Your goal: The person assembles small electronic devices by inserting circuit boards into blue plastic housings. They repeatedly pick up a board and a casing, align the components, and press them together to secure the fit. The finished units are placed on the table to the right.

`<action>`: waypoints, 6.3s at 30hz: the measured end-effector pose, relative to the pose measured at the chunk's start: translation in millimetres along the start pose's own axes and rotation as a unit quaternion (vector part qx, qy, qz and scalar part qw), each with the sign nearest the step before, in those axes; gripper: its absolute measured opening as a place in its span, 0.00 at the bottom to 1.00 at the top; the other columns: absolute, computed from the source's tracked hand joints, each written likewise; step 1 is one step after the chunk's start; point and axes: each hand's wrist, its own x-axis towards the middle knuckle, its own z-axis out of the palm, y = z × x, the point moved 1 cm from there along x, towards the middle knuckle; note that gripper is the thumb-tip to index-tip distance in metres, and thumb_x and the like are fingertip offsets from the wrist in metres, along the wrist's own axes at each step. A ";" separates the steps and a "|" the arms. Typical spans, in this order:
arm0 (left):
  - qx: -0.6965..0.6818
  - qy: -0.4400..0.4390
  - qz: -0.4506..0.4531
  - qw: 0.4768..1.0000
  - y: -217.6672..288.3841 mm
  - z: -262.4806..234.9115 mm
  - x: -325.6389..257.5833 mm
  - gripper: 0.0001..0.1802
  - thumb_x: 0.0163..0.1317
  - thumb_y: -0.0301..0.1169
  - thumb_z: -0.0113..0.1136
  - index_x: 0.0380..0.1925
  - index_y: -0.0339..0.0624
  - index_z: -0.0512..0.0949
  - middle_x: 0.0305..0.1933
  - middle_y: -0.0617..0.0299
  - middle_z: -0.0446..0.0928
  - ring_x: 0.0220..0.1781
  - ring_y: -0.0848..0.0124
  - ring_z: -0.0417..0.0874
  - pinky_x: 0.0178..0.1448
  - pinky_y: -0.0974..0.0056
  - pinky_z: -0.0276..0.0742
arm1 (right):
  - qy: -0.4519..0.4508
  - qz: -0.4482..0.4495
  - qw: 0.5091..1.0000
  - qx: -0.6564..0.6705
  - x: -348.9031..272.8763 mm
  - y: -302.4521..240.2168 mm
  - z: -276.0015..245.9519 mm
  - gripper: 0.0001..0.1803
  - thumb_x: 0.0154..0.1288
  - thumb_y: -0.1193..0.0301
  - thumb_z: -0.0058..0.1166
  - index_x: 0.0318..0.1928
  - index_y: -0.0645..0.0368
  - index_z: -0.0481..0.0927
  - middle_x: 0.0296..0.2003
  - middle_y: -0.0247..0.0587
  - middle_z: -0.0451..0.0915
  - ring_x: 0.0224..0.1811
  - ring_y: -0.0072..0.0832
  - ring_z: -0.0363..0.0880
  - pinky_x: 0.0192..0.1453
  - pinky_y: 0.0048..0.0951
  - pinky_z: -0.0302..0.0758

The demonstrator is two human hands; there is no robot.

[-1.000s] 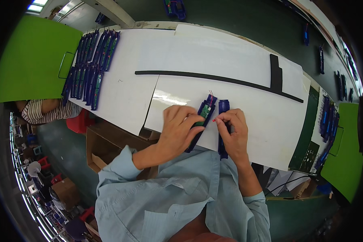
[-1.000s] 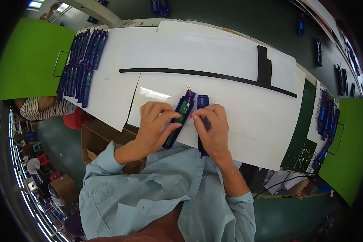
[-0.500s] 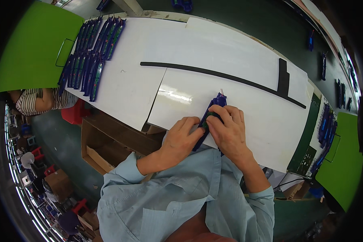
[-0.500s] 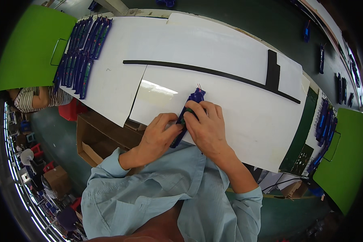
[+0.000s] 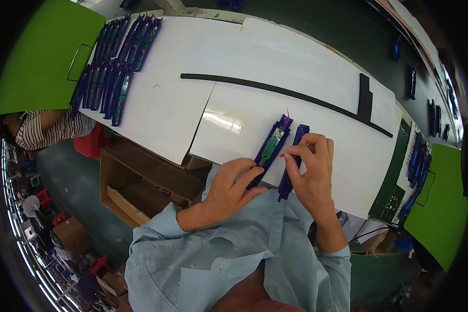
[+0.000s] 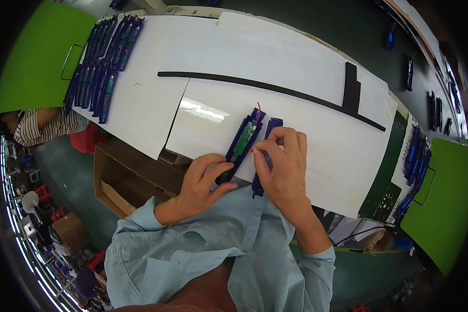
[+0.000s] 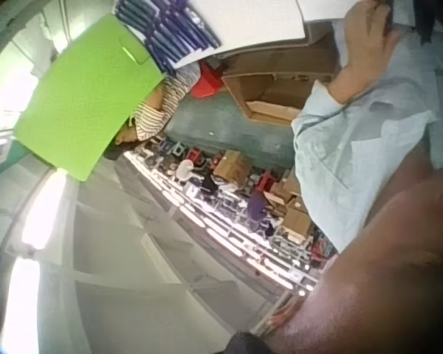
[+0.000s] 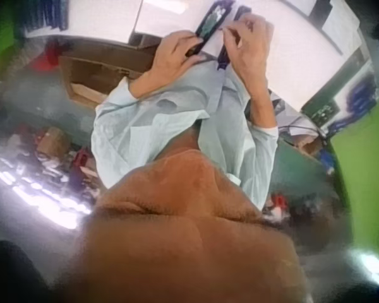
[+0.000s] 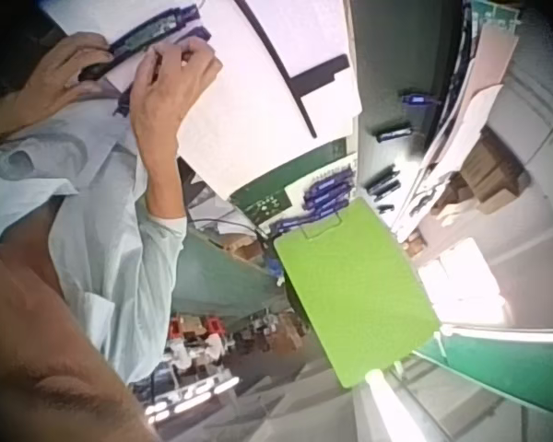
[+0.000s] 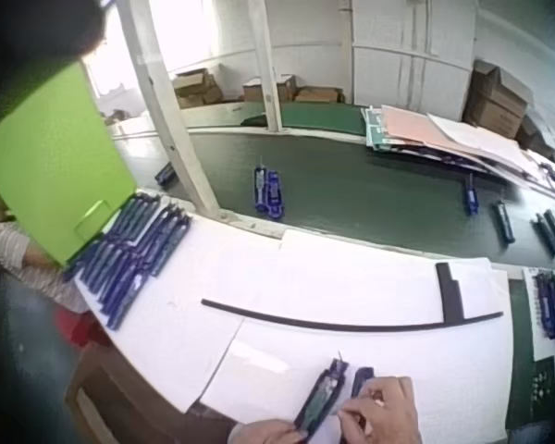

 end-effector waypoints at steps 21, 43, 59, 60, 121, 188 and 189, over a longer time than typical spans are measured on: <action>0.090 -0.037 0.106 0.990 -25.9 11.3 -19.5 0.31 0.59 0.46 0.78 0.56 0.37 0.87 0.63 0.58 0.83 0.69 0.57 0.82 0.73 0.48 0.75 | -0.120 -0.025 0.992 -0.039 5.5 -5.4 20.1 0.03 0.63 0.74 0.69 0.37 0.54 0.87 0.40 0.37 0.70 0.48 0.39 0.69 0.54 0.42 0.65; 0.092 -0.018 0.113 0.989 -29.7 13.8 -21.8 0.31 0.55 0.45 0.79 0.54 0.37 0.87 0.62 0.56 0.85 0.68 0.58 0.84 0.74 0.51 0.74 | -0.128 -0.110 0.986 -0.007 -3.7 1.3 30.0 0.06 0.65 0.77 0.67 0.42 0.59 0.86 0.41 0.39 0.75 0.47 0.40 0.72 0.54 0.41 0.67; 0.154 -0.138 0.127 0.970 6.4 -8.8 13.5 0.29 0.56 0.36 0.77 0.55 0.30 0.83 0.72 0.49 0.77 0.63 0.53 0.82 0.70 0.50 0.77 | -0.108 0.071 0.991 -0.033 -66.5 -1.3 11.4 0.61 0.58 0.63 0.79 0.83 0.70 0.54 0.52 0.57 0.75 0.44 0.50 0.83 0.45 0.44 0.84; 0.171 -0.154 0.130 0.964 9.4 -7.6 18.6 0.29 0.56 0.37 0.78 0.54 0.30 0.83 0.71 0.49 0.78 0.63 0.52 0.82 0.70 0.50 0.77 | -0.115 0.074 0.990 -0.021 -64.7 -0.2 11.0 0.60 0.59 0.64 0.78 0.83 0.71 0.53 0.51 0.57 0.75 0.43 0.51 0.83 0.45 0.44 0.84; -0.437 -0.170 -0.233 0.852 18.1 84.2 222.6 0.34 0.82 0.49 0.61 0.73 0.35 0.65 0.62 0.54 0.78 0.63 0.67 0.82 0.58 0.62 0.84 | -0.050 0.069 0.976 0.198 60.9 95.6 -103.1 0.27 0.75 0.75 0.61 0.71 0.64 0.72 0.55 0.52 0.80 0.54 0.42 0.84 0.63 0.38 0.78; 0.141 -0.086 0.165 0.972 20.3 75.6 34.4 0.24 0.59 0.34 0.78 0.57 0.59 0.89 0.58 0.74 0.84 0.63 0.72 0.79 0.79 0.49 0.54 | 0.028 0.226 0.957 0.180 -37.3 75.1 -29.2 0.07 0.70 0.72 0.71 0.44 0.59 0.87 0.40 0.36 0.75 0.44 0.30 0.75 0.52 0.32 0.76; 0.139 -0.085 0.165 0.973 20.1 75.7 34.9 0.24 0.59 0.34 0.78 0.57 0.58 0.89 0.58 0.74 0.84 0.63 0.72 0.79 0.79 0.49 0.54 | 0.032 0.223 0.959 0.169 -36.9 74.3 -28.2 0.07 0.69 0.72 0.71 0.44 0.59 0.87 0.40 0.37 0.75 0.44 0.30 0.75 0.52 0.33 0.76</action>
